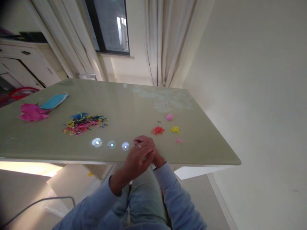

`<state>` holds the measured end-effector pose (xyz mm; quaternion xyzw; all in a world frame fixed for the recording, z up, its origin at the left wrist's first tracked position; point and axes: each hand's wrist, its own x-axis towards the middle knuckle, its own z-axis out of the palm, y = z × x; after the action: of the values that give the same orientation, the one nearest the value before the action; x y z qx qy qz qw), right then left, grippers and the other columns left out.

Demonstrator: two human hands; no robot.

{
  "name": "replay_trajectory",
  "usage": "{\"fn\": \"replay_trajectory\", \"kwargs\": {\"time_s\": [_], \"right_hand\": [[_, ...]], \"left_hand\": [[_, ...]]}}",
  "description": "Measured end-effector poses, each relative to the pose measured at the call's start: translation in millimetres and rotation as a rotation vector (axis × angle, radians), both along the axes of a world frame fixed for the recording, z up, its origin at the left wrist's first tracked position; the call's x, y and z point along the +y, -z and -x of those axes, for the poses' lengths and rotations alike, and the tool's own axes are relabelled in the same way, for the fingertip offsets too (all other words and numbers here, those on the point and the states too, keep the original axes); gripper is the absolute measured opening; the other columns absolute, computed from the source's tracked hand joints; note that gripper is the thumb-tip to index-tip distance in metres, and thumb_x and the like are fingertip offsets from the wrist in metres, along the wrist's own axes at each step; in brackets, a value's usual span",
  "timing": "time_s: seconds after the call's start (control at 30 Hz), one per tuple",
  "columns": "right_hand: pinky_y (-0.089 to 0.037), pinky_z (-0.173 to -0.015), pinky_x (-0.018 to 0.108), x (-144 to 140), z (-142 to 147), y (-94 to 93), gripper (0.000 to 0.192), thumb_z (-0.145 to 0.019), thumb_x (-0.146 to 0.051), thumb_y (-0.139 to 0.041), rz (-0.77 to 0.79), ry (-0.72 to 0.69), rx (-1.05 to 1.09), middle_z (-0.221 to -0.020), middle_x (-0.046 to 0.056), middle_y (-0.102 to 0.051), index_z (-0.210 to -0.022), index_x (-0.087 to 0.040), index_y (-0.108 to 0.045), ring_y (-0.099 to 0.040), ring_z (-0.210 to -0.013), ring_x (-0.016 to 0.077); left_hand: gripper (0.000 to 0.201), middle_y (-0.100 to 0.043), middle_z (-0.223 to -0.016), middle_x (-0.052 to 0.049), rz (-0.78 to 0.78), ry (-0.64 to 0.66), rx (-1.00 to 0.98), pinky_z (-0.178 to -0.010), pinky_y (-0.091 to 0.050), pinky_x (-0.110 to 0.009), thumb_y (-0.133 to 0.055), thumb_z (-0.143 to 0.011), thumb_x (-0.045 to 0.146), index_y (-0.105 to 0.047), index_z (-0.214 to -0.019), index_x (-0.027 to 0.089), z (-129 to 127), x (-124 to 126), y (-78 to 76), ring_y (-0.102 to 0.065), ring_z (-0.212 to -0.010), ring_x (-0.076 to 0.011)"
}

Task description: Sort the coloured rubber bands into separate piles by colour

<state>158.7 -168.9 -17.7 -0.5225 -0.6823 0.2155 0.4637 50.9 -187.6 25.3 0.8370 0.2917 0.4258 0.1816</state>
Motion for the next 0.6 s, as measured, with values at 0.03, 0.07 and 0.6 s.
{"fn": "replay_trajectory", "kwargs": {"time_s": [0.03,0.07,0.6], "right_hand": [[-0.055,-0.076,0.031,2,-3,-5.4,0.014,-0.086,-0.029,-0.063,0.045,-0.089,0.041,-0.087,0.008,-0.071,-0.092,-0.020,-0.072,-0.069,-0.086,0.0197],[-0.054,-0.074,0.030,3,-6,-11.5,0.015,-0.085,-0.030,-0.063,0.090,-0.150,0.087,-0.086,0.007,-0.072,-0.091,-0.019,-0.072,-0.069,-0.083,0.0185],[-0.042,-0.048,0.026,-36,-5,-176.2,0.006,-0.085,-0.027,-0.071,-0.210,0.079,0.136,-0.071,0.001,-0.067,-0.089,-0.027,-0.076,-0.055,-0.054,0.0085]], "left_hand": [[0.015,-0.072,-0.092,-0.007,0.004,-0.030,-0.073,-0.083,-0.050,-0.028,-0.053,-0.091,0.016,-0.066,-0.097,0.018,13,-2,-2.5,-0.065,-0.089,-0.0166],[0.015,-0.072,-0.092,-0.006,0.027,-0.051,-0.126,-0.080,-0.050,-0.026,-0.053,-0.091,0.015,-0.066,-0.098,0.018,25,-4,-6.8,-0.065,-0.086,-0.0150],[0.010,-0.068,-0.074,0.000,0.193,-0.360,-0.244,-0.060,-0.049,-0.023,-0.061,-0.088,0.021,-0.070,-0.092,0.019,138,-22,-43.1,-0.059,-0.063,-0.0102]]}}
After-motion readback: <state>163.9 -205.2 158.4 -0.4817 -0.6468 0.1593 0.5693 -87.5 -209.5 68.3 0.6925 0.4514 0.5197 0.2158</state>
